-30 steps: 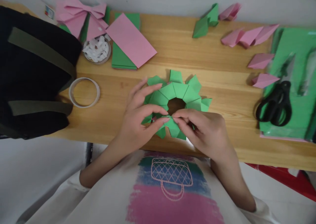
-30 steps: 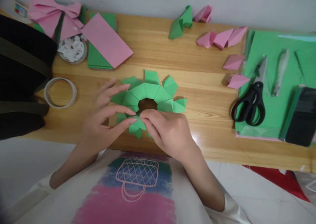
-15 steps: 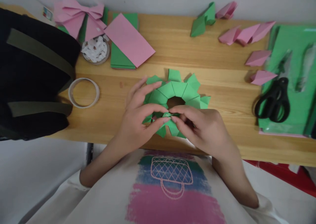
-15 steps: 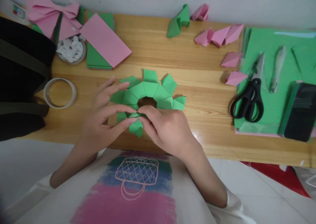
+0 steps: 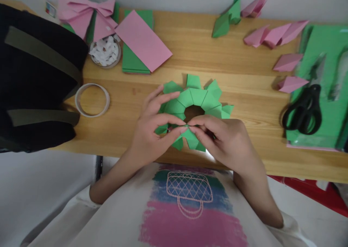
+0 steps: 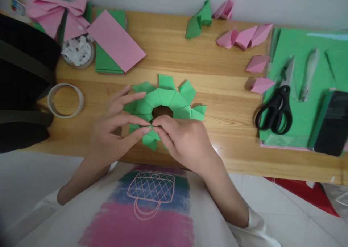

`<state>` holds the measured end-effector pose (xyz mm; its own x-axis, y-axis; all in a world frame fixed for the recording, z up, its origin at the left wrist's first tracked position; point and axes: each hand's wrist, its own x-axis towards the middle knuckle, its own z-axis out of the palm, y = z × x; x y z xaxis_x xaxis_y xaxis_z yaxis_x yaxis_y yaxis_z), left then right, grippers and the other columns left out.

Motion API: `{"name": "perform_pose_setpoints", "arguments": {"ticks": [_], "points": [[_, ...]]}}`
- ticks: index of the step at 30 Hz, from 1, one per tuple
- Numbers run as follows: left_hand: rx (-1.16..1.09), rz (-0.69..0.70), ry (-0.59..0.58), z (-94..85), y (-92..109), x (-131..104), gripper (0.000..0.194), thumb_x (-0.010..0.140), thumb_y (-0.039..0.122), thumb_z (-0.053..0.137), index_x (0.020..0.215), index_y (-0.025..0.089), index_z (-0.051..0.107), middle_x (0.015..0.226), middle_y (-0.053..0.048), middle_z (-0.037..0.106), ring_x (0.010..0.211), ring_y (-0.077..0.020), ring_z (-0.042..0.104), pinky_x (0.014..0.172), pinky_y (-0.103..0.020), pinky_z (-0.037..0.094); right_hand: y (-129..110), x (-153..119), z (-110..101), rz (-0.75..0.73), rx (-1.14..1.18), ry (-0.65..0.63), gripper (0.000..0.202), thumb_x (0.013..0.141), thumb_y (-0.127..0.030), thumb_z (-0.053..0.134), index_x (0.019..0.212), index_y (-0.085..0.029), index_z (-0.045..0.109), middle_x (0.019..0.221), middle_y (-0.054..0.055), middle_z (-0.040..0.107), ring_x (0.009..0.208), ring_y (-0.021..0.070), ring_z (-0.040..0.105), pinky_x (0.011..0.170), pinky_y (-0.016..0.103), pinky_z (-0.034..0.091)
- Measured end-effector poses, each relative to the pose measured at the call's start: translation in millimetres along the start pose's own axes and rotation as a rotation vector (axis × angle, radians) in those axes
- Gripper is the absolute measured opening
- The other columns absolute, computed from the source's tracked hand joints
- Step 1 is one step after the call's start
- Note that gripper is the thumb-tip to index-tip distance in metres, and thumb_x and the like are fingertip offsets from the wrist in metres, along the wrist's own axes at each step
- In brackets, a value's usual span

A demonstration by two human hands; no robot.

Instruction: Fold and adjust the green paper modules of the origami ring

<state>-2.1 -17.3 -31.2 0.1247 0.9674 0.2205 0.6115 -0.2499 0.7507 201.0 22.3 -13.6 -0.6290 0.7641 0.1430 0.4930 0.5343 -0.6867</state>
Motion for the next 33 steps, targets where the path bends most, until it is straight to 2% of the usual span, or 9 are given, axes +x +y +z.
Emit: {"name": "perform_pose_setpoints", "arguments": {"ticks": [3, 8, 15, 26, 33], "points": [[-0.028, -0.007, -0.003, 0.2, 0.1, 0.0, 0.001, 0.088, 0.027, 0.073, 0.088, 0.026, 0.072, 0.141, -0.004, 0.061, 0.145, -0.0288, 0.043, 0.121, -0.058, 0.035, -0.2, 0.2, 0.0, -0.007, 0.003, 0.011, 0.008, 0.097, -0.019, 0.057, 0.095, -0.020, 0.065, 0.063, -0.006, 0.065, 0.047, 0.0062, 0.050, 0.049, 0.020, 0.038], [-0.031, -0.065, -0.029, 1.1, 1.9, -0.2, 0.003, 0.089, 0.027, 0.071, 0.087, 0.027, 0.073, 0.141, -0.001, 0.061, 0.146, -0.0278, 0.041, 0.122, -0.057, 0.035, -0.5, 0.1, 0.6, 0.011, 0.012, -0.007, 0.010, 0.098, -0.020, 0.055, 0.096, -0.022, 0.064, 0.061, -0.007, 0.063, 0.046, 0.0066, 0.048, 0.049, 0.021, 0.037], [-0.013, -0.072, -0.024, 0.7, 2.2, 0.1, 0.004, 0.089, 0.028, 0.072, 0.085, 0.029, 0.073, 0.142, 0.002, 0.060, 0.147, -0.0270, 0.040, 0.123, -0.056, 0.035, 0.3, -0.1, 0.4, 0.024, 0.028, -0.008, 0.010, 0.098, -0.020, 0.055, 0.096, -0.022, 0.065, 0.061, -0.007, 0.062, 0.046, 0.0066, 0.049, 0.049, 0.021, 0.037], [0.109, 0.015, -0.017, -1.5, -2.4, -2.5, 0.008, 0.090, 0.038, 0.072, 0.089, 0.030, 0.074, 0.143, 0.000, 0.059, 0.147, -0.0305, 0.038, 0.121, -0.060, 0.033, 0.6, 0.4, 0.0, 0.000, 0.007, -0.006, 0.010, 0.099, -0.022, 0.056, 0.098, -0.018, 0.066, 0.065, -0.005, 0.066, 0.048, 0.0067, 0.053, 0.049, 0.020, 0.038], [0.112, 0.050, -0.022, -1.4, -2.5, -1.6, 0.006, 0.091, 0.034, 0.071, 0.087, 0.028, 0.073, 0.143, 0.000, 0.059, 0.147, -0.0299, 0.037, 0.122, -0.059, 0.032, 0.5, 1.8, -0.4, 0.035, 0.018, -0.050, 0.011, 0.098, -0.020, 0.055, 0.093, -0.018, 0.066, 0.066, -0.005, 0.065, 0.047, 0.0061, 0.048, 0.049, 0.022, 0.034]]}}
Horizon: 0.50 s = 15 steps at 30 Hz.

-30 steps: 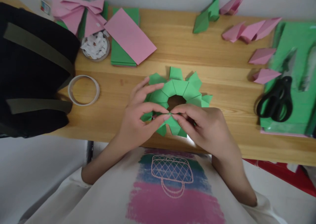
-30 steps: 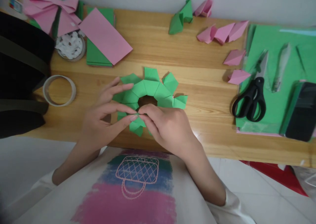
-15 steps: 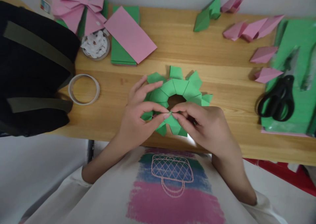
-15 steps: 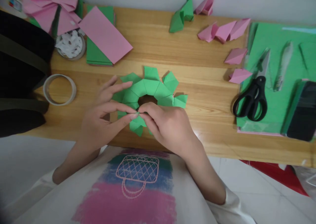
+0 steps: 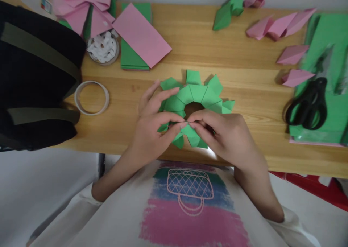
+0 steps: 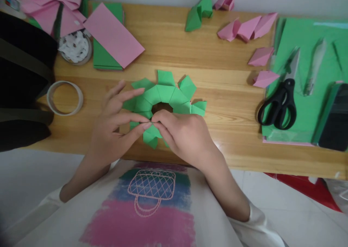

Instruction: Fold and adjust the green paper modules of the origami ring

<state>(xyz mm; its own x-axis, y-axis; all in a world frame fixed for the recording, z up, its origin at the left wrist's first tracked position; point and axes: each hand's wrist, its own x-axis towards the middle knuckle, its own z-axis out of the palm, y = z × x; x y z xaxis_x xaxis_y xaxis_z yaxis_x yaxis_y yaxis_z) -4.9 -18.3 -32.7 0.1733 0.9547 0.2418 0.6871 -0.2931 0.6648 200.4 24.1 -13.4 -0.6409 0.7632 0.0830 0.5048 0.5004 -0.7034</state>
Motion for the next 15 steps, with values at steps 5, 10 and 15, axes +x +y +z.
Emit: {"name": "perform_pose_setpoints", "arguments": {"ticks": [5, 10, 15], "points": [[-0.044, 0.081, -0.003, 0.8, -9.3, 0.7, 0.002, 0.090, 0.031, 0.073, 0.089, 0.029, 0.074, 0.146, 0.003, 0.055, 0.147, -0.0303, 0.036, 0.122, -0.061, 0.030, -2.5, 6.7, -7.7, 0.076, 0.081, -0.122, 0.013, 0.095, -0.015, 0.055, 0.089, -0.017, 0.066, 0.066, -0.005, 0.062, 0.049, 0.0055, 0.044, 0.052, 0.022, 0.032], [-0.119, 0.070, -0.084, -4.6, -17.7, 1.2, 0.005, 0.090, 0.033, 0.074, 0.092, 0.029, 0.075, 0.151, 0.004, 0.052, 0.151, -0.0306, 0.031, 0.124, -0.060, 0.026, -4.1, 13.2, -11.6, 0.132, 0.140, -0.204, 0.016, 0.094, -0.016, 0.053, 0.088, -0.019, 0.067, 0.062, -0.005, 0.058, 0.050, 0.0074, 0.042, 0.053, 0.026, 0.028], [-0.184, 0.041, -0.137, -9.5, -20.9, -1.8, 0.011, 0.088, 0.037, 0.074, 0.093, 0.028, 0.076, 0.152, -0.001, 0.051, 0.153, -0.0294, 0.028, 0.124, -0.061, 0.026, -4.0, 16.4, -12.2, 0.158, 0.182, -0.269, 0.015, 0.092, -0.016, 0.052, 0.089, -0.018, 0.066, 0.063, -0.004, 0.057, 0.054, 0.0087, 0.045, 0.054, 0.027, 0.026]]}}
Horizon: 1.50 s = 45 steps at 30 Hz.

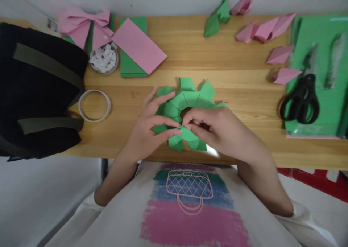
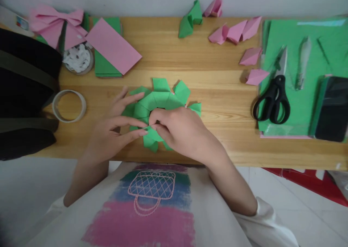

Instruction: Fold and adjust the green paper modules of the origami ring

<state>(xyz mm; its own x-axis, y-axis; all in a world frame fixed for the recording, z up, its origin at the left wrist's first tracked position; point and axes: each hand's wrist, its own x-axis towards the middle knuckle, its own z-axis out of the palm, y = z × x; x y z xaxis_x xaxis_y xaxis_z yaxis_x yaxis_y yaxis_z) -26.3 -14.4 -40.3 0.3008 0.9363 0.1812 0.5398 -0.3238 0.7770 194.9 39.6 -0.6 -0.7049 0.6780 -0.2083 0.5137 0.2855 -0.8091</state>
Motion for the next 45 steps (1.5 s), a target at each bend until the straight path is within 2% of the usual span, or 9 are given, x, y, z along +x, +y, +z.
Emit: {"name": "perform_pose_setpoints", "arguments": {"ticks": [4, 8, 13, 18, 23, 26, 33, 38, 45], "points": [[-0.037, 0.016, -0.015, -0.2, -1.8, -4.7, 0.022, 0.090, 0.042, 0.072, 0.106, 0.027, 0.074, 0.154, -0.006, 0.048, 0.154, -0.0296, 0.027, 0.123, -0.063, 0.027, -1.1, 4.9, -3.4, 0.041, -0.024, -0.016, 0.015, 0.090, -0.011, 0.052, 0.087, -0.017, 0.065, 0.063, -0.005, 0.056, 0.056, 0.0086, 0.045, 0.057, 0.026, 0.027], [0.014, -0.036, 0.031, 5.3, -1.3, -8.5, 0.014, 0.094, 0.034, 0.067, 0.104, 0.028, 0.076, 0.154, -0.004, 0.049, 0.154, -0.0300, 0.026, 0.123, -0.063, 0.028, -0.7, 9.9, -5.8, 0.030, -0.045, -0.037, 0.017, 0.090, -0.009, 0.051, 0.083, -0.017, 0.064, 0.063, -0.005, 0.056, 0.055, 0.0078, 0.044, 0.059, 0.025, 0.028], [0.042, -0.134, 0.151, 18.1, 0.3, -12.3, 0.013, 0.095, 0.032, 0.065, 0.092, 0.026, 0.076, 0.150, -0.001, 0.053, 0.152, -0.0307, 0.029, 0.123, -0.061, 0.031, 2.0, 14.6, -5.5, -0.014, -0.033, -0.037, 0.015, 0.088, -0.010, 0.052, 0.079, -0.016, 0.062, 0.064, -0.004, 0.057, 0.058, 0.0083, 0.045, 0.062, 0.024, 0.030], [0.098, -0.105, 0.237, 24.5, 4.1, -15.3, 0.017, 0.096, 0.032, 0.062, 0.088, 0.025, 0.075, 0.149, -0.001, 0.054, 0.151, -0.0303, 0.032, 0.122, -0.060, 0.032, 0.9, 17.8, -8.0, 0.014, -0.023, -0.102, 0.018, 0.086, -0.006, 0.049, 0.074, -0.017, 0.057, 0.059, -0.007, 0.049, 0.054, 0.0081, 0.041, 0.061, 0.025, 0.032], [0.238, -0.129, 0.448, 24.4, 6.3, -21.5, 0.022, 0.098, 0.033, 0.057, 0.090, 0.024, 0.075, 0.137, -0.005, 0.063, 0.144, -0.0302, 0.041, 0.119, -0.059, 0.035, -1.5, 20.9, -9.5, 0.031, -0.019, -0.152, 0.020, 0.085, -0.006, 0.048, 0.071, -0.018, 0.054, 0.058, -0.007, 0.045, 0.053, 0.0082, 0.039, 0.059, 0.025, 0.031], [0.266, -0.153, 0.511, 26.6, 5.5, -25.1, 0.019, 0.096, 0.029, 0.057, 0.090, 0.022, 0.073, 0.131, -0.007, 0.065, 0.140, -0.0303, 0.045, 0.117, -0.059, 0.035, -1.9, 22.9, -8.7, 0.034, -0.043, -0.153, 0.019, 0.087, -0.009, 0.048, 0.071, -0.018, 0.055, 0.057, -0.006, 0.046, 0.052, 0.0083, 0.040, 0.057, 0.025, 0.032], [0.263, -0.125, 0.407, 38.9, 9.5, -26.8, 0.012, 0.089, 0.026, 0.065, 0.099, 0.026, 0.072, 0.137, -0.005, 0.059, 0.142, -0.0290, 0.042, 0.118, -0.053, 0.037, -1.9, 17.6, -11.4, 0.018, -0.050, -0.178, 0.015, 0.089, -0.014, 0.049, 0.079, -0.017, 0.059, 0.064, -0.004, 0.056, 0.056, 0.0089, 0.048, 0.058, 0.023, 0.035], [0.230, -0.102, 0.351, 40.3, 14.0, -26.3, 0.013, 0.090, 0.019, 0.064, 0.102, 0.025, 0.067, 0.137, -0.008, 0.056, 0.143, -0.0317, 0.040, 0.114, -0.057, 0.038, -1.6, 9.1, -18.1, -0.061, -0.053, -0.212, 0.013, 0.092, -0.019, 0.052, 0.086, -0.017, 0.064, 0.059, -0.006, 0.054, 0.052, 0.0075, 0.044, 0.054, 0.021, 0.034], [0.166, -0.146, 0.319, 35.0, 24.9, -32.4, 0.014, 0.089, 0.024, 0.068, 0.101, 0.022, 0.061, 0.125, -0.010, 0.059, 0.121, -0.0291, 0.056, 0.101, -0.050, 0.045, 0.4, 5.0, -24.3, -0.106, -0.063, -0.237, 0.013, 0.094, -0.019, 0.057, 0.088, -0.019, 0.069, 0.061, -0.005, 0.063, 0.049, 0.0054, 0.048, 0.048, 0.019, 0.036]]}}
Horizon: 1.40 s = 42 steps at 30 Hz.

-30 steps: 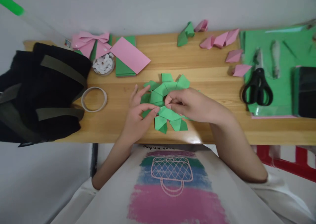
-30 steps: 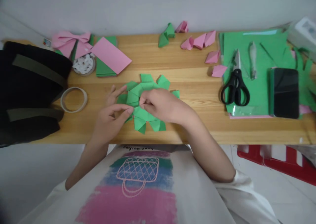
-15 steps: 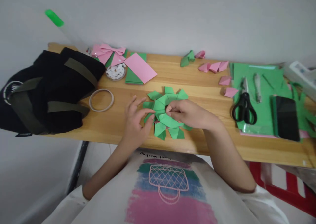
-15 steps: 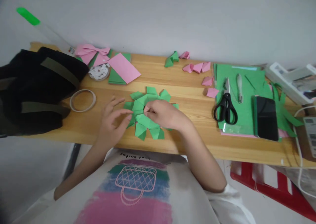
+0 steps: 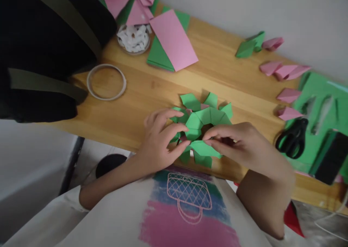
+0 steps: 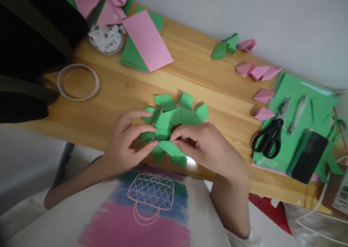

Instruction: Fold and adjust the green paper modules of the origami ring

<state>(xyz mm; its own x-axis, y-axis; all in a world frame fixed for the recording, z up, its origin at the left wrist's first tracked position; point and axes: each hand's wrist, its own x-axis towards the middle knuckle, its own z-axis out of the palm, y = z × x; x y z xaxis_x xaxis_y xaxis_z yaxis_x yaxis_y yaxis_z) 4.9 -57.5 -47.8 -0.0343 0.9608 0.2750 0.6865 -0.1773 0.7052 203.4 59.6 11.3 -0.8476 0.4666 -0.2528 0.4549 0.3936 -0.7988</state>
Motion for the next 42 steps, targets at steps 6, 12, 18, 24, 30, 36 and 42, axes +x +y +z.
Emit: {"name": "perform_pose_setpoints", "arguments": {"ticks": [6, 12, 18, 24, 30, 36, 42], "points": [[-0.064, -0.011, -0.067, -1.1, -5.1, 1.7, 0.015, 0.088, 0.028, 0.068, 0.100, 0.023, 0.061, 0.114, -0.006, 0.066, 0.106, -0.0250, 0.060, 0.093, -0.046, 0.043, -1.5, -3.4, 2.3, -0.086, -0.094, 0.089, 0.012, 0.093, -0.013, 0.060, 0.090, -0.020, 0.069, 0.072, -0.002, 0.075, 0.056, 0.0065, 0.063, 0.053, 0.019, 0.044], [-0.120, 0.023, -0.121, -1.6, -12.2, 6.8, 0.013, 0.092, 0.034, 0.066, 0.102, 0.026, 0.063, 0.104, -0.002, 0.073, 0.102, -0.0225, 0.066, 0.090, -0.042, 0.043, -2.4, -5.3, 5.2, -0.013, -0.101, 0.091, 0.011, 0.095, -0.013, 0.060, 0.093, -0.022, 0.066, 0.076, -0.003, 0.074, 0.057, 0.0073, 0.064, 0.053, 0.020, 0.045], [-0.131, 0.033, -0.134, -4.4, -15.1, 10.7, 0.013, 0.092, 0.034, 0.068, 0.102, 0.028, 0.065, 0.103, -0.001, 0.075, 0.101, -0.0215, 0.069, 0.091, -0.042, 0.045, -2.9, -1.4, 4.1, 0.015, -0.106, 0.065, 0.009, 0.097, -0.016, 0.057, 0.094, -0.021, 0.064, 0.072, -0.004, 0.071, 0.055, 0.0070, 0.061, 0.052, 0.021, 0.042], [-0.137, 0.020, -0.159, -5.6, -15.8, 12.7, 0.012, 0.090, 0.032, 0.065, 0.102, 0.030, 0.066, 0.103, 0.000, 0.076, 0.102, -0.0225, 0.069, 0.092, -0.044, 0.045, -3.7, 0.7, 4.7, 0.074, -0.111, 0.037, 0.012, 0.098, -0.020, 0.054, 0.092, -0.020, 0.065, 0.067, -0.005, 0.067, 0.053, 0.0074, 0.056, 0.052, 0.022, 0.039], [-0.161, 0.019, -0.163, -7.2, -13.9, 14.5, 0.016, 0.092, 0.021, 0.062, 0.107, 0.028, 0.062, 0.105, -0.001, 0.075, 0.102, -0.0211, 0.068, 0.092, -0.042, 0.045, -5.4, 1.6, 7.2, 0.122, -0.118, 0.061, 0.011, 0.096, -0.017, 0.057, 0.089, -0.020, 0.065, 0.065, -0.006, 0.064, 0.053, 0.0059, 0.054, 0.051, 0.020, 0.037], [-0.151, -0.009, -0.172, -8.6, -13.0, 15.7, 0.021, 0.092, 0.021, 0.060, 0.112, 0.027, 0.060, 0.106, -0.001, 0.074, 0.104, -0.0216, 0.067, 0.094, -0.042, 0.044, -5.3, -3.2, 13.5, 0.132, -0.107, 0.143, 0.009, 0.095, -0.020, 0.059, 0.091, -0.022, 0.067, 0.067, -0.006, 0.067, 0.052, 0.0068, 0.056, 0.050, 0.021, 0.039], [-0.134, 0.006, -0.152, -7.3, -14.9, 15.5, 0.017, 0.093, 0.019, 0.059, 0.109, 0.025, 0.061, 0.104, -0.001, 0.075, 0.105, -0.0218, 0.066, 0.094, -0.043, 0.044, -8.7, -12.9, 20.2, 0.088, -0.187, 0.253, 0.009, 0.096, -0.022, 0.059, 0.096, -0.023, 0.068, 0.073, -0.002, 0.073, 0.046, 0.0080, 0.053, 0.048, 0.025, 0.040]]}}
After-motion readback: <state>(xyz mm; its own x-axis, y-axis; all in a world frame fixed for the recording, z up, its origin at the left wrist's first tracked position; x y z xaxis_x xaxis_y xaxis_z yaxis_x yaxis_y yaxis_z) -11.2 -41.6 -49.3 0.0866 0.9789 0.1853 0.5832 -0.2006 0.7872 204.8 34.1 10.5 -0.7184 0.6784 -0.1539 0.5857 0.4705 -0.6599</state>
